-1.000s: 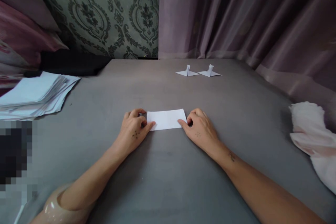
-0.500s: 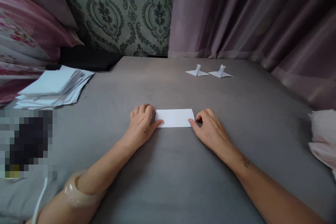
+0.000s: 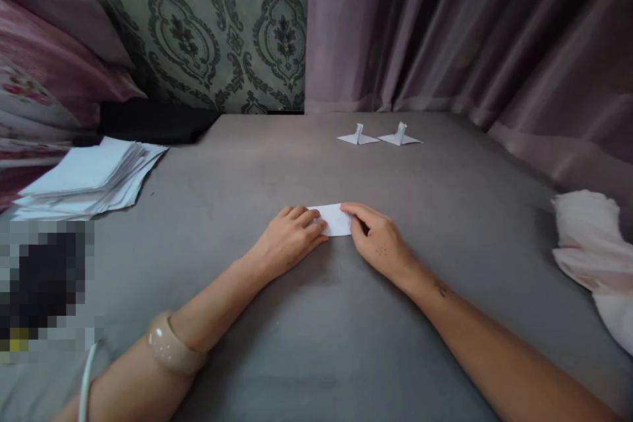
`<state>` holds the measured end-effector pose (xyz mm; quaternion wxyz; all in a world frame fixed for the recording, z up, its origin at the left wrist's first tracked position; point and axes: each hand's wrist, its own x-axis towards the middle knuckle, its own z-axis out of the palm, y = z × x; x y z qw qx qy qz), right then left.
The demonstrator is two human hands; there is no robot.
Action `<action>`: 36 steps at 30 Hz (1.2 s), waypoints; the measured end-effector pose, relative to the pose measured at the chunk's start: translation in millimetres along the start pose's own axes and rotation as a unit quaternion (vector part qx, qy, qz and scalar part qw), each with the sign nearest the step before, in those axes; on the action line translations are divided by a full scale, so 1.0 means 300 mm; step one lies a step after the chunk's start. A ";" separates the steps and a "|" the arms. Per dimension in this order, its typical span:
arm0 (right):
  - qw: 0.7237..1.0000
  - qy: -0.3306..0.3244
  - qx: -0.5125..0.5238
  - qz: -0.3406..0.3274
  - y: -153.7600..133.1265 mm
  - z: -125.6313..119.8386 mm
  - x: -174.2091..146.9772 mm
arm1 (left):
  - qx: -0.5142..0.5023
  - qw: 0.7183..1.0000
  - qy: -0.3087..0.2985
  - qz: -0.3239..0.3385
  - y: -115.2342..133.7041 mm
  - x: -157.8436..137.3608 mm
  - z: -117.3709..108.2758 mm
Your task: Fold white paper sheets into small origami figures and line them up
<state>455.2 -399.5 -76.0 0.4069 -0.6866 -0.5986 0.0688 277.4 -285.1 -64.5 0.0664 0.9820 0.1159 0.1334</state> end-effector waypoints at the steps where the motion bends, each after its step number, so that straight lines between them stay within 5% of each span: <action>1: 0.998 0.047 0.023 0.027 -0.005 0.000 0.005 | 0.003 1.000 0.012 -0.002 0.004 0.000 -0.003; 3: 0.987 0.129 0.073 0.067 -0.016 -0.006 0.015 | -0.041 0.995 0.079 -0.044 0.014 -0.005 -0.019; 5: 0.969 0.173 0.145 0.095 -0.029 -0.019 0.025 | -0.157 0.959 0.181 -0.150 0.027 -0.012 -0.042; 7: 0.949 0.158 0.244 0.119 -0.044 -0.033 0.030 | -0.327 0.873 0.245 -0.265 0.044 -0.018 -0.063; 10: 0.908 0.034 0.391 0.147 -0.077 -0.048 0.025 | -0.569 0.719 0.215 -0.337 0.078 -0.018 -0.073; 13: 0.853 -0.093 0.492 0.146 -0.122 -0.049 0.009 | -0.661 0.633 0.185 -0.359 0.107 -0.014 -0.055; 15: 0.836 -0.122 0.514 0.152 -0.151 -0.043 -0.001 | -0.665 0.627 0.179 -0.365 0.117 -0.014 -0.040; 20: 0.862 -0.034 0.444 0.243 -0.166 -0.018 -0.012 | -0.659 0.650 0.130 -0.356 0.128 -0.020 -0.035; 26: 0.871 -0.041 0.420 0.252 -0.135 -0.013 -0.010 | -0.671 0.648 0.102 -0.346 0.141 -0.013 -0.049; 31: 0.861 -0.058 0.444 0.239 -0.114 0.004 -0.007 | -0.662 0.607 0.176 -0.402 0.107 -0.013 -0.026; 36: 0.935 -0.004 0.310 0.174 -0.064 0.014 -0.005 | -0.683 0.556 0.196 -0.431 0.076 -0.014 -0.023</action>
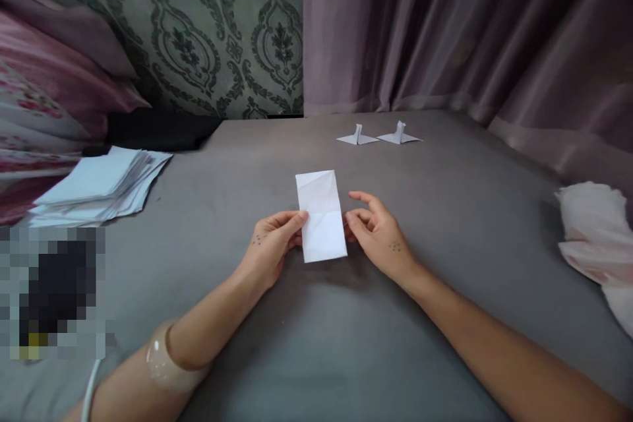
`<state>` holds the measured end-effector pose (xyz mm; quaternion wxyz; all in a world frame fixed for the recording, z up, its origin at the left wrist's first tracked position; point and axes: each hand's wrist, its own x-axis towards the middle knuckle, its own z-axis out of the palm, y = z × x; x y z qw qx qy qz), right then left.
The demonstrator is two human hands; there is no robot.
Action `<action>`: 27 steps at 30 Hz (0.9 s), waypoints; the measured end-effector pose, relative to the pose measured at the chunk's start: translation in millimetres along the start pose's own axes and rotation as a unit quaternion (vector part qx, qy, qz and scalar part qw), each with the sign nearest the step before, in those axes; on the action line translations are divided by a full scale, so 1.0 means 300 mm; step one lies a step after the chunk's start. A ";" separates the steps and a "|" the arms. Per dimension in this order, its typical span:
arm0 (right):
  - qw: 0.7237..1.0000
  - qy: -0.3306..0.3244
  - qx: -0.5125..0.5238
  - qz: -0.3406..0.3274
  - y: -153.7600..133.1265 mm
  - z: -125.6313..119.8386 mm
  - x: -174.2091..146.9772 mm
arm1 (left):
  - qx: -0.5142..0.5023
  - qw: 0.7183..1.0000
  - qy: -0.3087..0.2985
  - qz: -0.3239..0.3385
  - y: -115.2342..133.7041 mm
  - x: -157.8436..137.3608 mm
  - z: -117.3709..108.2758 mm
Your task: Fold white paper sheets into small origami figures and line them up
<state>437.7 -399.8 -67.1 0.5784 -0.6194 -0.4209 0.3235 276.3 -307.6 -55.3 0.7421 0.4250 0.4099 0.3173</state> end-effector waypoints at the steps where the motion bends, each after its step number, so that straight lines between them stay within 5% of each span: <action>1: 0.998 0.015 -0.042 -0.045 0.004 -0.006 0.003 | -0.006 1.000 0.001 -0.008 0.004 0.000 0.000; 5: 0.945 0.030 -0.220 -0.241 0.004 -0.026 0.004 | -0.021 0.999 0.006 -0.037 0.017 -0.007 0.010; 9: 0.889 0.000 -0.319 -0.329 0.005 -0.034 -0.002 | -0.014 0.998 -0.001 -0.059 0.018 -0.014 0.015; 14: 0.858 -0.033 -0.401 -0.319 -0.010 -0.038 -0.012 | 0.011 0.997 -0.035 -0.070 0.009 -0.013 0.014; 21: 0.855 -0.054 -0.429 -0.286 -0.002 -0.049 0.000 | 0.116 0.993 -0.032 0.001 0.004 -0.008 0.007; 24: 0.873 -0.079 -0.400 -0.267 0.032 -0.057 0.017 | 0.271 0.957 -0.037 0.100 -0.003 0.003 -0.022; 27: 0.905 -0.089 -0.350 -0.226 0.055 -0.061 0.026 | 0.448 0.860 -0.064 0.234 -0.011 0.010 -0.054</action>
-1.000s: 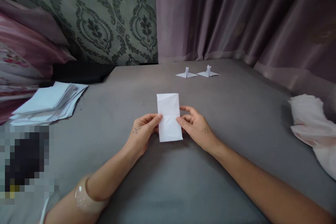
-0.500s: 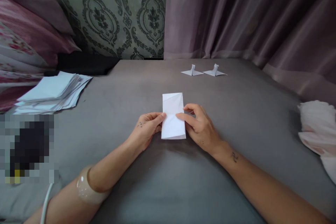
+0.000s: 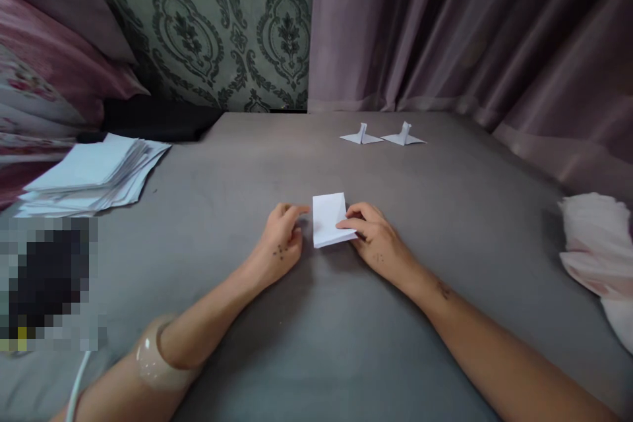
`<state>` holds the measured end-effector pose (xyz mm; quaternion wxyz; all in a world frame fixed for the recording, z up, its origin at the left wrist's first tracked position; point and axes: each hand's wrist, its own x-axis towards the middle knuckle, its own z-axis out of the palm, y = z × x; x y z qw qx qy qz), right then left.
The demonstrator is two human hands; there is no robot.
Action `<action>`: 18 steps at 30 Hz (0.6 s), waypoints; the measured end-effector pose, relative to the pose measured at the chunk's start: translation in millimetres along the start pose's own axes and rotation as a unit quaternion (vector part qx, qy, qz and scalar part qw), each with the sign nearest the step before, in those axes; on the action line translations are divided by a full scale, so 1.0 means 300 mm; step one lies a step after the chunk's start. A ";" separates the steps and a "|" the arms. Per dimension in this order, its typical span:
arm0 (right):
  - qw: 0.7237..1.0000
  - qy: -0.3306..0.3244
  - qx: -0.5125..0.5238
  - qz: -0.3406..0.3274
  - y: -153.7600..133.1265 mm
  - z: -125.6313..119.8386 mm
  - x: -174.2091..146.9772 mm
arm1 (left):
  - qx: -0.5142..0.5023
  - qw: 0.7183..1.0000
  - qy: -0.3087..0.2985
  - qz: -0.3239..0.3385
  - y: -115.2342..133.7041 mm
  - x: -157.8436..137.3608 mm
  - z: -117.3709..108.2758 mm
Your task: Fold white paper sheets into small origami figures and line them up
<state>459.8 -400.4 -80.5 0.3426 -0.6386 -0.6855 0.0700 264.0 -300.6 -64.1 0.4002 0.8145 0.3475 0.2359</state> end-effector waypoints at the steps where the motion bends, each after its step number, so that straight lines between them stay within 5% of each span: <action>1: 1.000 -0.001 0.015 0.014 0.002 0.002 0.000 | 0.038 0.999 -0.018 0.032 -0.006 -0.002 -0.002; 5: 0.998 -0.003 0.028 0.059 -0.012 0.002 0.003 | 0.076 0.993 -0.075 0.059 -0.015 -0.003 0.007; 12: 0.987 0.016 0.001 0.157 -0.028 0.011 0.021 | 0.079 0.996 -0.035 0.025 -0.006 0.033 0.022; 18: 0.986 0.059 -0.028 0.151 -0.013 0.031 0.028 | 0.076 0.997 -0.012 0.002 0.005 0.052 0.031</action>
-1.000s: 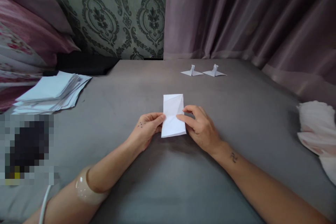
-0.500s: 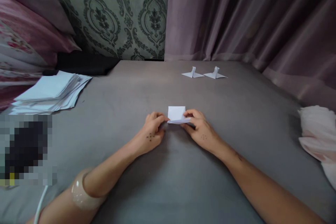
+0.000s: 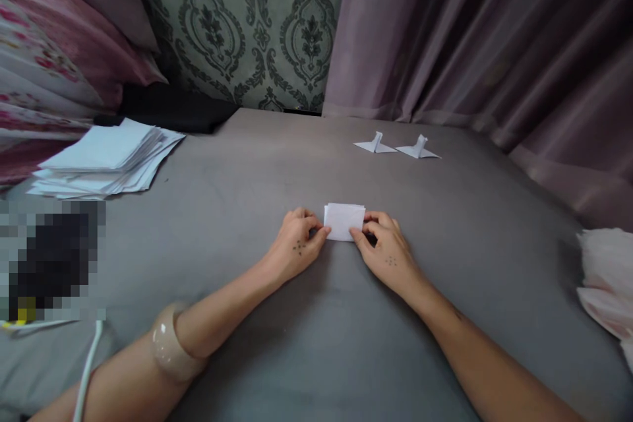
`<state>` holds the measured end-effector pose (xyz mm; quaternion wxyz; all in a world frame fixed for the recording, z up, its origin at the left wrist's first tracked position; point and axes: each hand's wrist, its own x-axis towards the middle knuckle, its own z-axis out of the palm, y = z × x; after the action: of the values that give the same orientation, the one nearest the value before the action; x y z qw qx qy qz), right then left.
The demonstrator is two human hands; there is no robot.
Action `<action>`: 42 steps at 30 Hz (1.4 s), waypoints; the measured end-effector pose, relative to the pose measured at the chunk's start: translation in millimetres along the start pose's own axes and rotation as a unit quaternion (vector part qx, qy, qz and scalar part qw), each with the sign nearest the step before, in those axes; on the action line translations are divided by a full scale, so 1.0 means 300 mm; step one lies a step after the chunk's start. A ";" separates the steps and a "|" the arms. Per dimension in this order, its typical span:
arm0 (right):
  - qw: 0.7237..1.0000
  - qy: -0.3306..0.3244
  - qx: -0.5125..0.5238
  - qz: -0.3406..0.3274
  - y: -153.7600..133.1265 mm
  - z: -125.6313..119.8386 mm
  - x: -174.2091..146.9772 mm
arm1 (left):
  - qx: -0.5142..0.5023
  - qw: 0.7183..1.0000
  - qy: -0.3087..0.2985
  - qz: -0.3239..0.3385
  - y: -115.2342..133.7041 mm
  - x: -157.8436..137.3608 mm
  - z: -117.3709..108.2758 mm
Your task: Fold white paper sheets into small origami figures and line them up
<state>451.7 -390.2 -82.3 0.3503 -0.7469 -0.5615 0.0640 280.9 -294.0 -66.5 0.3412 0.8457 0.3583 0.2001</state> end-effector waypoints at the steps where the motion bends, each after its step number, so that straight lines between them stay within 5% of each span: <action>1: 1.000 0.004 -0.003 0.000 0.001 0.002 0.000 | 0.002 1.000 0.002 -0.005 0.001 0.003 0.002; 31: 0.999 0.000 -0.029 0.020 0.009 0.011 0.020 | 0.087 0.996 0.002 0.003 -0.003 0.007 0.010; 36: 1.000 -0.003 -0.025 -0.003 0.002 0.006 0.014 | 0.144 0.983 -0.011 0.112 -0.003 0.005 -0.002; 39: 0.996 -0.021 -0.042 -0.075 -0.012 0.002 0.010 | 0.197 0.959 -0.046 0.201 -0.005 0.009 -0.003; 42: 0.987 -0.056 -0.064 -0.139 -0.022 0.000 0.007 | 0.242 0.942 -0.068 0.224 -0.004 0.008 -0.002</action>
<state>447.4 -387.6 -77.8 0.2749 -0.6778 -0.6817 0.0204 281.7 -291.2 -66.7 0.0965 0.9726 0.1737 0.1210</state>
